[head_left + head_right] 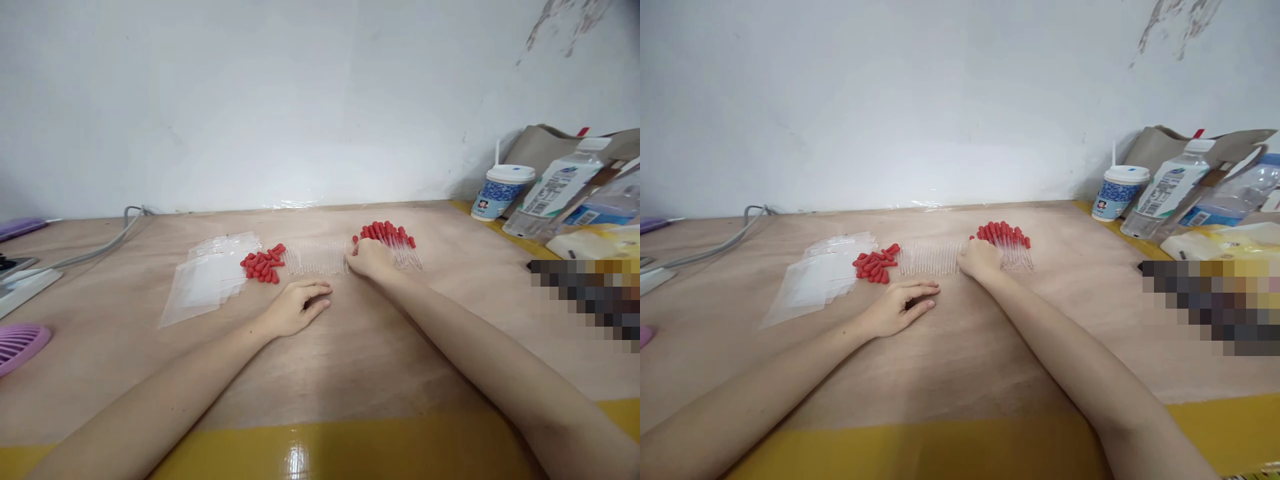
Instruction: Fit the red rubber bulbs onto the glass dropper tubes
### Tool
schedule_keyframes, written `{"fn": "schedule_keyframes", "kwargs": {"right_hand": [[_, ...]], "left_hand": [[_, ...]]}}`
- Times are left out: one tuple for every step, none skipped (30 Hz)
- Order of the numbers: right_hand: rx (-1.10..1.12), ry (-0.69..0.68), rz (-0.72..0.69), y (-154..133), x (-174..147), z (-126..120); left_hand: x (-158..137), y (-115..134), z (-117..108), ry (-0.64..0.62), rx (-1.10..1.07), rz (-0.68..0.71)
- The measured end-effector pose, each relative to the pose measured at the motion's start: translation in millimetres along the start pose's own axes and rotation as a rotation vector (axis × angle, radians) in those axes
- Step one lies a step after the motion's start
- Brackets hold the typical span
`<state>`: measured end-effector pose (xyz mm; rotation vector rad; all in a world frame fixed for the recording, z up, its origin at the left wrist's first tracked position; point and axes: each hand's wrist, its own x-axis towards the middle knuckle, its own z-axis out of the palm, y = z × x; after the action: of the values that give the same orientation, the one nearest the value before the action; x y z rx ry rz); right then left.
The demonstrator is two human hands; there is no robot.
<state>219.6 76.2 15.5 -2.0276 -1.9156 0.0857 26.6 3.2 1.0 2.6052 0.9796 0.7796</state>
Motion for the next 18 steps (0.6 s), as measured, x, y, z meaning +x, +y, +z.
{"fn": "schedule_keyframes", "kwargs": {"right_hand": [[-0.017, -0.012, 0.007, -1.2, 0.9, 0.2], [-0.03, -0.021, 0.009, -1.9, 1.8, 0.2], [-0.043, -0.03, 0.007, -2.5, 2.5, 0.2], [-0.055, -0.038, 0.002, -3.0, 3.1, 0.1], [-0.066, -0.045, -0.004, -3.7, 3.5, 0.1], [-0.076, -0.052, -0.012, -4.5, 3.6, 0.0], [-0.085, -0.057, -0.022, -5.4, 3.3, -0.2], [-0.091, -0.061, -0.034, -6.5, 2.4, -0.4], [-0.096, -0.061, -0.046, -7.5, 0.9, -0.7], [-0.098, -0.058, -0.055, -8.2, -1.4, -1.3], [-0.101, -0.05, -0.067, -8.3, -4.5, -2.0], [-0.106, -0.032, -0.087, -7.8, -8.3, -2.9], [-0.113, -0.008, -0.124, -6.3, -12.7, -3.8], [-0.118, 0.021, -0.18, -3.9, -17.7, -4.6], [-0.118, 0.051, -0.25, -0.4, -22.9, -5.2], [-0.11, 0.075, -0.333, 4.1, -28.2, -5.4], [-0.088, 0.093, -0.408, 9.4, -33.4, -5.2], [-0.055, 0.1, -0.471, 15.3, -38.3, -4.4]], "left_hand": [[0.0, -0.2, 0.0, 0.001, -0.001, 0.003], [0.0, -0.3, 0.1, 0.002, -0.002, 0.006], [0.0, -0.5, 0.2, 0.004, -0.002, 0.008], [0.0, -0.7, 0.3, 0.007, -0.001, 0.009], [-0.1, -0.9, 0.5, 0.009, -0.001, 0.009], [-0.1, -1.1, 0.8, 0.011, 0.0, 0.008], [-0.2, -1.4, 1.0, 0.014, 0.0, 0.008], [-0.3, -1.6, 1.2, 0.014, -0.001, 0.008], [-0.4, -1.9, 1.4, 0.013, -0.004, 0.007], [-0.4, -2.1, 1.5, 0.009, -0.006, 0.006], [-0.5, -2.3, 1.5, 0.007, -0.01, 0.006], [-0.5, -2.4, 1.5, 0.006, -0.014, 0.006], [-0.4, -2.4, 1.4, 0.005, -0.018, 0.005], [-0.4, -2.1, 1.2, 0.008, -0.022, 0.006], [-0.4, -1.8, 1.1, 0.012, -0.026, 0.007], [-0.3, -1.3, 1.0, 0.016, -0.03, 0.009], [-0.4, -0.7, 1.0, 0.02, -0.031, 0.011], [-0.4, -0.3, 1.1, 0.023, -0.028, 0.014]]}}
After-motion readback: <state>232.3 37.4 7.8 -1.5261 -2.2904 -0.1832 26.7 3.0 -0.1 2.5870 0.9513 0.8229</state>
